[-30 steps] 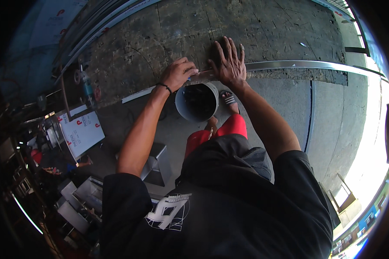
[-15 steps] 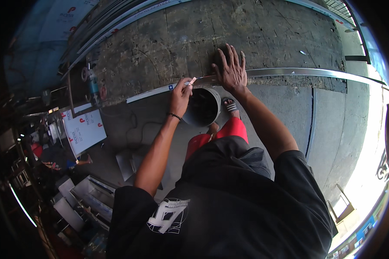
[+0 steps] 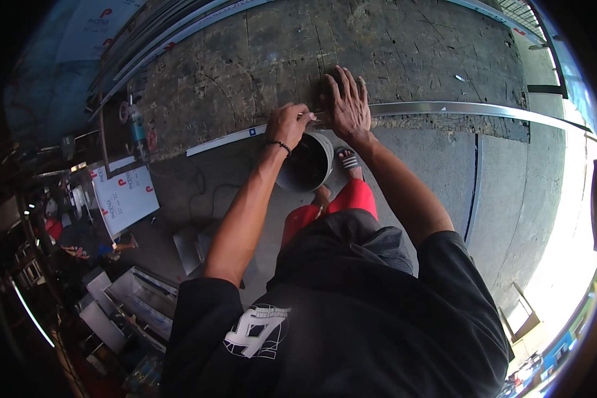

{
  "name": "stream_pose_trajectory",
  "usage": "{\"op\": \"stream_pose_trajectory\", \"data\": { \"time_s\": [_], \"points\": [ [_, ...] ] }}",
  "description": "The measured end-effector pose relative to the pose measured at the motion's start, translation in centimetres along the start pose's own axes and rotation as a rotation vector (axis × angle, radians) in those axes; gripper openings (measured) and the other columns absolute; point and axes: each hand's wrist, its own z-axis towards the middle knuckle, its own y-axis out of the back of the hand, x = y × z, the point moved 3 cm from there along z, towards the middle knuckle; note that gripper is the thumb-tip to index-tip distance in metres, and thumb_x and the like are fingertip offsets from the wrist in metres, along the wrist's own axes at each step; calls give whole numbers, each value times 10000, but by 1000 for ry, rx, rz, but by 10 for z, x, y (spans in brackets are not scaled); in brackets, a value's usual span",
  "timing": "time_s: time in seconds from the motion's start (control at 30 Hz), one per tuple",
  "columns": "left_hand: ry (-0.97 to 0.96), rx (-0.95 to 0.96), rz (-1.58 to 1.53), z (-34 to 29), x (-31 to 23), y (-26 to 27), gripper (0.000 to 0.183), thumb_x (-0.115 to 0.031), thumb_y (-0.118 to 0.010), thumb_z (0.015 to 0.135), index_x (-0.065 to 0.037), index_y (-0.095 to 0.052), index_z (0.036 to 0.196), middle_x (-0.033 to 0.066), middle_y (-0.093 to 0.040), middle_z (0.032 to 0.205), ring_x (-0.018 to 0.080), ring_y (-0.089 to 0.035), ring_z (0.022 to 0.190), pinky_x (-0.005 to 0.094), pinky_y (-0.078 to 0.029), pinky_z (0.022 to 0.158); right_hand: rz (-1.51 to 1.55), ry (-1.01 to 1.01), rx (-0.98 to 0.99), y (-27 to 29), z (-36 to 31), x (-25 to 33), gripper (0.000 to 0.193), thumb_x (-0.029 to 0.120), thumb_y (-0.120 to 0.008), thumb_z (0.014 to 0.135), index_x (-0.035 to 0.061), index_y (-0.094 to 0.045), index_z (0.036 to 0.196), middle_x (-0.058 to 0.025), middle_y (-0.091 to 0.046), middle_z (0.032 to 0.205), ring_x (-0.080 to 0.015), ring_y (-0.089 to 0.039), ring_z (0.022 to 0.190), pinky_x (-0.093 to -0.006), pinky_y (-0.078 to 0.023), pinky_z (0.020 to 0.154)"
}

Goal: The person is measuring a long metal strip with a measuring tape and marking it with a marker on a workbench.

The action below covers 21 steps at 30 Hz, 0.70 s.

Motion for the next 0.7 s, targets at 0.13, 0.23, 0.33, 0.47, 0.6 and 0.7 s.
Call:
{"op": "stream_pose_trajectory", "data": {
  "time_s": [0.13,0.23,0.33,0.47,0.6,0.7],
  "points": [
    [-92,36,58,6,-12,3,129,-195,-697,874,-67,-702,867,172,-606,828,392,-621,850,476,-482,730,-16,-23,6,-1,0,-4,535,370,-522,980,104,-418,1433,-131,-349,1552,-287,-285,1472,-511,-195,1191],
    [-125,50,23,8,-1,6,152,-212,-693,886,-61,-699,897,167,-586,830,376,-603,845,464,-464,739,-13,2,-10,-2,1,-2,531,358,-529,975,103,-421,1427,-131,-363,1544,-285,-295,1468,-514,-206,1183],
    [-201,85,56,7,-8,1,145,-184,-686,889,-39,-684,892,170,-571,815,379,-595,837,467,-454,736,-8,-6,-10,-3,1,-4,531,353,-539,968,103,-426,1422,-131,-373,1537,-283,-302,1464,-515,-210,1179],
    [-147,53,5,9,-7,7,151,-176,-686,888,-26,-672,886,173,-558,806,379,-588,826,468,-447,733,-11,-12,-10,-4,1,-3,533,360,-545,963,101,-430,1414,-131,-372,1537,-282,-299,1465,-515,-206,1183],
    [-217,73,56,9,-7,5,154,-175,-683,887,-21,-668,885,176,-549,796,379,-582,816,467,-446,732,7,-7,11,-3,2,-3,525,344,-498,984,67,-437,1425,-165,-364,1540,-305,-284,1473,-527,-191,1189],
    [-241,85,62,10,-9,4,159,-176,-684,886,-18,-666,883,173,-549,794,378,-583,821,469,-446,735,-19,-9,-11,-5,1,-3,563,376,-560,950,96,-429,1420,-131,-368,1538,-286,-293,1467,-516,-196,1189]
  ]
}}
